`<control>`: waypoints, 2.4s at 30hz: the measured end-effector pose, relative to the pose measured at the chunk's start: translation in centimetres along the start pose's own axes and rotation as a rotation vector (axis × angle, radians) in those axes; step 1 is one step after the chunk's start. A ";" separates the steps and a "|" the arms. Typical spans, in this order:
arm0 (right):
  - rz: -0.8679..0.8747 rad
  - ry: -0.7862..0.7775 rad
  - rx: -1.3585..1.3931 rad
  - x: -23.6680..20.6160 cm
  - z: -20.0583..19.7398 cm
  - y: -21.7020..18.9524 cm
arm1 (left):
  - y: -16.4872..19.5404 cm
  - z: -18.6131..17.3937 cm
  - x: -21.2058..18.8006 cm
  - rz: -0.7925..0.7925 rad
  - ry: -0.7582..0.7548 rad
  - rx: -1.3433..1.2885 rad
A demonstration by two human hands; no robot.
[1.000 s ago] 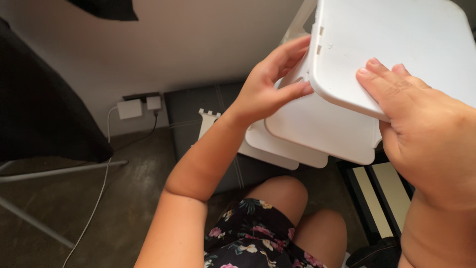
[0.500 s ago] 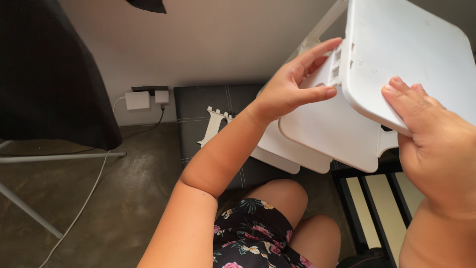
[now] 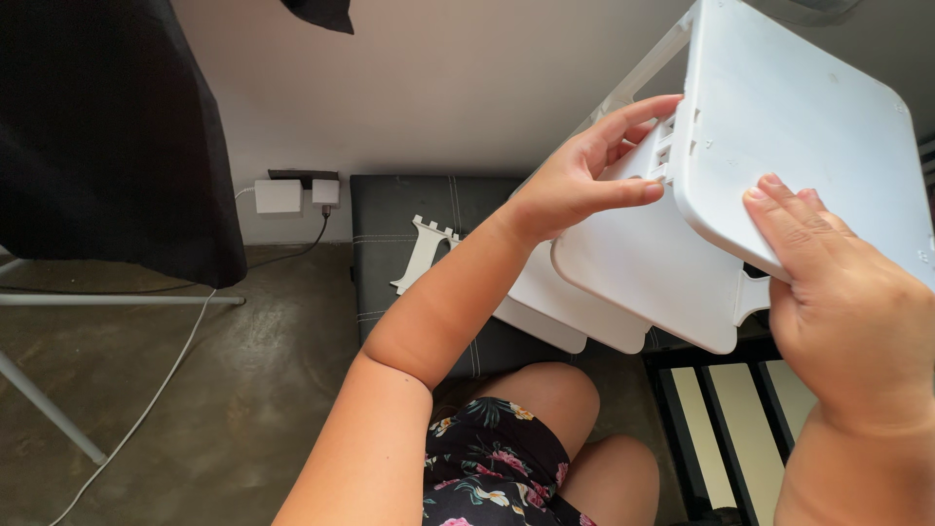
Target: The person sits on the floor and assembles a white plastic shoe rack, snapping side panels and shelves together and fitting white connector pieces between tiers. Shoes and a broom lie on the floor nearby, and a paintbrush rests on an ottoman.
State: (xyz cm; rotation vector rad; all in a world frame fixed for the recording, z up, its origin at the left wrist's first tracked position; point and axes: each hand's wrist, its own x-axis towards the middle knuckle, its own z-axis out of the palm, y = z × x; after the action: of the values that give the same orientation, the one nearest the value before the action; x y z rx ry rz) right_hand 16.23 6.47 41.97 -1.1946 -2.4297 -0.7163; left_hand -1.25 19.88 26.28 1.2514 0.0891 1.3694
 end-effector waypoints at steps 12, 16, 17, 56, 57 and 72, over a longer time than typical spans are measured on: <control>0.017 0.029 -0.071 -0.5 0.4 -0.1 | 0.2 0.7 -0.2 -0.013 0.046 0.039; 0.014 0.021 -0.079 -0.5 0.3 -0.1 | 0.2 0.6 -0.1 0.022 0.024 -0.039; 0.014 0.022 -0.079 -0.5 0.3 0.0 | 0.2 0.6 -0.1 0.021 0.023 -0.041; 0.493 0.411 1.348 -18.0 14.1 8.4 | 3.9 20.7 -7.8 0.611 -0.204 1.661; 0.497 0.428 1.347 -17.6 15.0 8.3 | 2.9 22.0 -6.4 0.548 -0.246 1.755; 0.299 0.629 1.893 -14.2 19.5 6.8 | 2.0 21.1 -1.0 0.160 -0.386 1.853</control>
State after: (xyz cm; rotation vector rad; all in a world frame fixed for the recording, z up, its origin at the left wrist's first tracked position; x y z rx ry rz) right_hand 28.57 12.18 20.89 -0.2919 -1.2530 1.0211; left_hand 11.53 5.91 35.85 3.0163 1.2036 0.8988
